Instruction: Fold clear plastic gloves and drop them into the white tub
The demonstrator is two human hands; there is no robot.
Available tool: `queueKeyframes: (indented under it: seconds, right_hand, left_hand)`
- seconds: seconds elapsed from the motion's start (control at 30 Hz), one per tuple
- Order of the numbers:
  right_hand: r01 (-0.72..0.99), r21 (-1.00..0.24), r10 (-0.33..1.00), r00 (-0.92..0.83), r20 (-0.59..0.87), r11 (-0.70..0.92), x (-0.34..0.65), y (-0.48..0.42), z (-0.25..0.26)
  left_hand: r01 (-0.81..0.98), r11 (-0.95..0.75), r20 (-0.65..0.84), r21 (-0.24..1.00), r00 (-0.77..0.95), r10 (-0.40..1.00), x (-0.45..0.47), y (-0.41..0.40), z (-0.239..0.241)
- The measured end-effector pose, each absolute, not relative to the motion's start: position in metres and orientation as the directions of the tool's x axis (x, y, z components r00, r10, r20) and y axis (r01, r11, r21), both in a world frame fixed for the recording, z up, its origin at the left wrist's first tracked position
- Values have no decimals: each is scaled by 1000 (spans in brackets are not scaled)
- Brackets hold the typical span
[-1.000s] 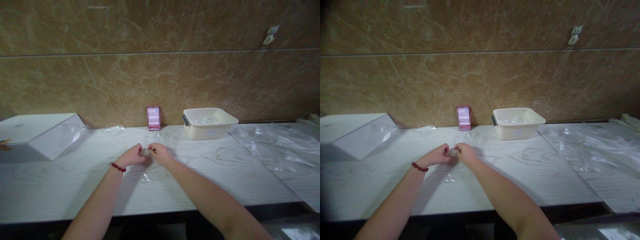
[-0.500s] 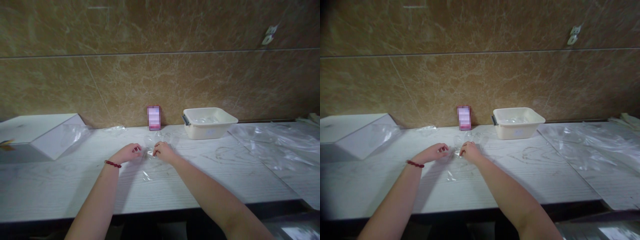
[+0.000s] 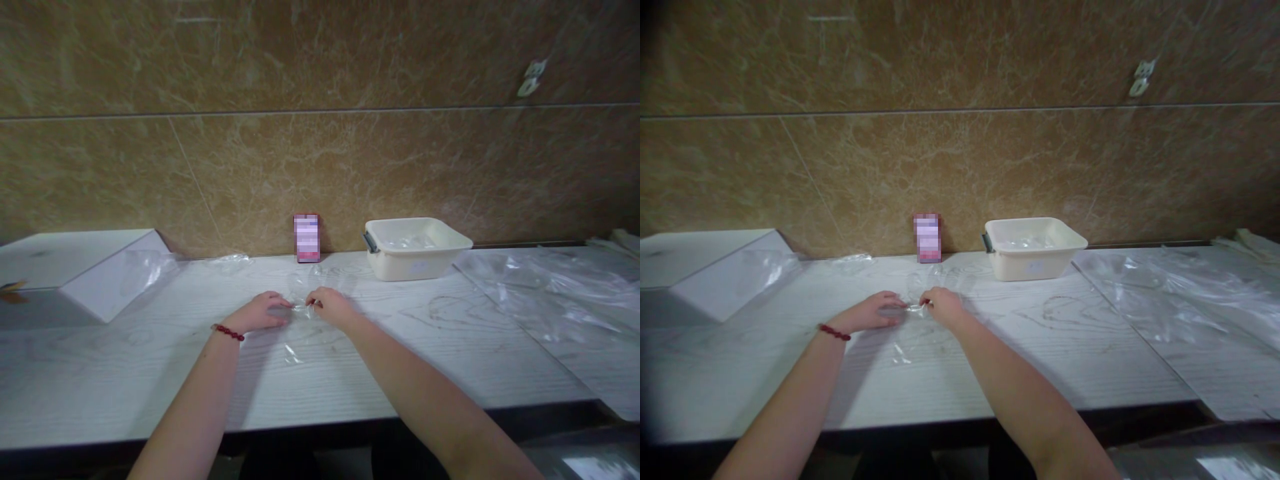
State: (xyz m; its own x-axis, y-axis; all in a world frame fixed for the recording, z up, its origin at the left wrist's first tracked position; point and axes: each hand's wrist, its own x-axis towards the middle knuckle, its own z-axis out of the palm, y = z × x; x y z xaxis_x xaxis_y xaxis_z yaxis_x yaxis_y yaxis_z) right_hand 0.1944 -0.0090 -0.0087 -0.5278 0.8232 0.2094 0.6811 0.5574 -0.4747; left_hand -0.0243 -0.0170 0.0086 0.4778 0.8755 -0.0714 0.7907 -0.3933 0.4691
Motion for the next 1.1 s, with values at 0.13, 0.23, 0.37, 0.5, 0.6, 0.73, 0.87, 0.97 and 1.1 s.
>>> queueKeyframes:
  seconds: [0.13,0.23,0.37,0.5,0.6,0.73,0.87,0.97,1.1]
  right_hand:
    - [668,-449,799,-556,228,593,196,-7,-8]
    - [657,-429,780,-576,243,620,200,-6,-5]
    - [653,-417,769,-592,239,632,206,-6,-3]
    - [626,-428,751,-613,246,652,208,-4,-6]
    - [620,-449,757,-604,251,644,207,-2,-10]
    - [648,-474,802,-511,310,597,205,-2,-12]
    - [644,-435,777,-524,348,629,202,-7,-11]
    - [675,-409,788,-548,280,614,202,-12,-10]
    - [716,-407,821,-535,202,567,205,-12,-12]
  left_hand:
    - [830,-407,-61,381,462,885,-27,-17,0]
    - [821,-433,-59,372,486,872,-29,-17,0]
    - [810,-455,-56,369,508,859,-28,-16,0]
    - [830,-458,-34,319,493,870,-26,-17,-2]
    - [843,-470,-44,262,497,867,-25,-18,-3]
    - [839,-492,-43,233,514,857,-25,-18,-3]
    - [834,-490,-31,253,513,858,-24,-17,-3]
    - [843,-474,-33,255,498,867,-22,-17,-3]
    - [859,-443,11,256,456,890,-18,-17,-5]
